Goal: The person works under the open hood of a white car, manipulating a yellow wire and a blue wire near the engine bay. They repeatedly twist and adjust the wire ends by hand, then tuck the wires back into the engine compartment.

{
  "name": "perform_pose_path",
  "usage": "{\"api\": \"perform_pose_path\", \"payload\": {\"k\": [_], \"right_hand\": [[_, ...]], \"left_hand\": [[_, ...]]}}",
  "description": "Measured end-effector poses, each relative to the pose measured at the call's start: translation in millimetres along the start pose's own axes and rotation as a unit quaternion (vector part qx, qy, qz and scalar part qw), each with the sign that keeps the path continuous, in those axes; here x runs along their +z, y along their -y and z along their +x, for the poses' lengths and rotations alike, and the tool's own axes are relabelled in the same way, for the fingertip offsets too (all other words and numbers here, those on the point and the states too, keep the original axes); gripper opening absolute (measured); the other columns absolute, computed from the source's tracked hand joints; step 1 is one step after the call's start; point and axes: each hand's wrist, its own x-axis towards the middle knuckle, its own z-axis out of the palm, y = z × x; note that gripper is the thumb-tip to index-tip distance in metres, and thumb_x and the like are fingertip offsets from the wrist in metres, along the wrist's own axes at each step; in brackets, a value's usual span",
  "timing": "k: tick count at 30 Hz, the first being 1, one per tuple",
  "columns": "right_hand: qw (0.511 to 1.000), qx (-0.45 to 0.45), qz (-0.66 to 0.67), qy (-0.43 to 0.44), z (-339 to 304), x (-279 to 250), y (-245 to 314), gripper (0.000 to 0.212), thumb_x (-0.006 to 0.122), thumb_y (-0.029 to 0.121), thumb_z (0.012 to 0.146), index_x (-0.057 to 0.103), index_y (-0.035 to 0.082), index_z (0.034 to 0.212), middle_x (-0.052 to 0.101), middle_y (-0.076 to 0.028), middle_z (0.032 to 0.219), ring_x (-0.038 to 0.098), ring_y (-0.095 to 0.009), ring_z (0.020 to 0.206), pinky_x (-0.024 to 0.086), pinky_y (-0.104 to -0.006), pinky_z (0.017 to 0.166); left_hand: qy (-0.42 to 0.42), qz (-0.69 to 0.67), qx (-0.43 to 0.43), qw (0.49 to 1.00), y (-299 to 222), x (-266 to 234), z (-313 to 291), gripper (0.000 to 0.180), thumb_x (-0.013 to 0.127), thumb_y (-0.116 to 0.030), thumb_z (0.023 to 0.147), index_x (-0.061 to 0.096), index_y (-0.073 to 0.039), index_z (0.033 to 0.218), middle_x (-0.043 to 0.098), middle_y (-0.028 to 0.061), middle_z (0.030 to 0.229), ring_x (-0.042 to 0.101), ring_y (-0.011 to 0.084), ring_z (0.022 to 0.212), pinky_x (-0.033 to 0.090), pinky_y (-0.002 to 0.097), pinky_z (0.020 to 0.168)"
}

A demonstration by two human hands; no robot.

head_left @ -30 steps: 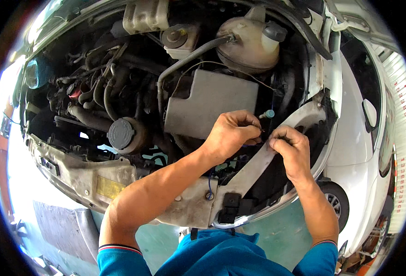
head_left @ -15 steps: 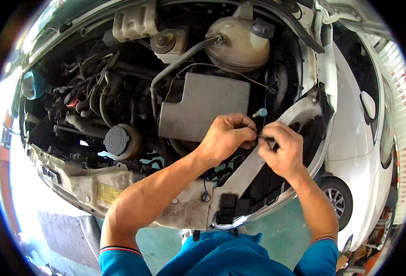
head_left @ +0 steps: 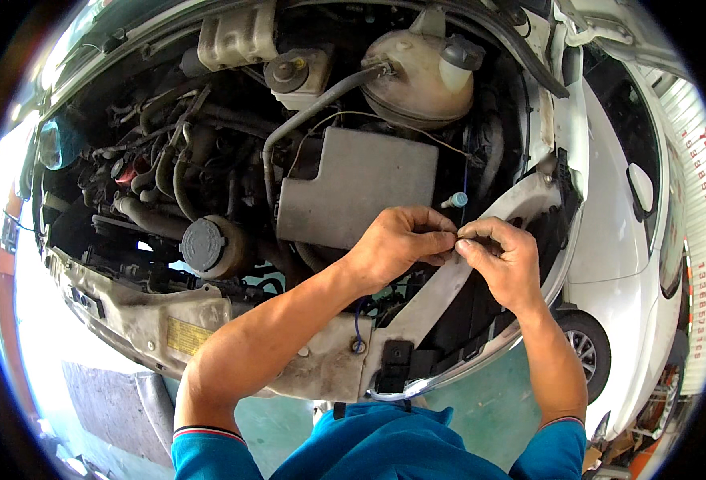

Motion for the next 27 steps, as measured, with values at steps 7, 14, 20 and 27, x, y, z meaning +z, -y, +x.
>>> {"api": "perform_pose_path", "payload": {"k": [7, 14, 20, 27], "right_hand": [[0.998, 0.030, 0.029, -0.046, -2.3, 0.4, -10.9, 0.014, 0.075, 0.007, 0.092, 0.073, 0.000, 0.103, 0.071, -0.001, 0.087, 0.061, -0.006, 0.078, 0.050, -0.0222, 0.071], [0.999, 0.008, 0.018, -0.036, -5.8, 2.4, -9.8, 0.013, 0.074, 0.006, 0.090, 0.072, 0.000, 0.101, 0.071, -0.002, 0.089, 0.062, -0.007, 0.079, 0.049, -0.0233, 0.070], [0.998, -0.042, -0.023, -0.030, -3.6, 7.1, -6.0, 0.009, 0.072, 0.003, 0.089, 0.069, -0.001, 0.096, 0.070, -0.005, 0.089, 0.064, -0.009, 0.078, 0.051, -0.0253, 0.070], [0.998, -0.040, -0.024, -0.046, -9.3, 10.5, -7.9, 0.010, 0.071, 0.005, 0.094, 0.068, -0.001, 0.101, 0.069, -0.005, 0.083, 0.064, -0.010, 0.074, 0.052, -0.0253, 0.067]], "left_hand": [[-0.002, 0.011, 0.023, 1.000, -8.1, 6.7, -6.9, 0.039, 0.058, -0.011, 0.105, 0.058, 0.009, 0.137, 0.070, 0.0178, 0.119, 0.071, 0.0209, 0.102, 0.057, 0.0345, 0.098], [-0.078, 0.343, 0.101, 0.931, -19.9, 11.9, -14.1, 0.034, 0.056, -0.011, 0.106, 0.060, 0.008, 0.134, 0.072, 0.0177, 0.109, 0.072, 0.0183, 0.088, 0.060, 0.0314, 0.078], [-0.132, 0.223, 0.057, 0.964, -17.4, 13.6, -14.8, 0.025, 0.063, -0.010, 0.102, 0.068, 0.008, 0.118, 0.074, 0.0162, 0.097, 0.072, 0.0173, 0.085, 0.058, 0.0301, 0.074], [-0.151, 0.426, 0.182, 0.873, -10.7, 6.3, -16.6, 0.032, 0.067, -0.015, 0.097, 0.069, 0.003, 0.123, 0.074, 0.0175, 0.103, 0.073, 0.0247, 0.090, 0.056, 0.0377, 0.082]]}}
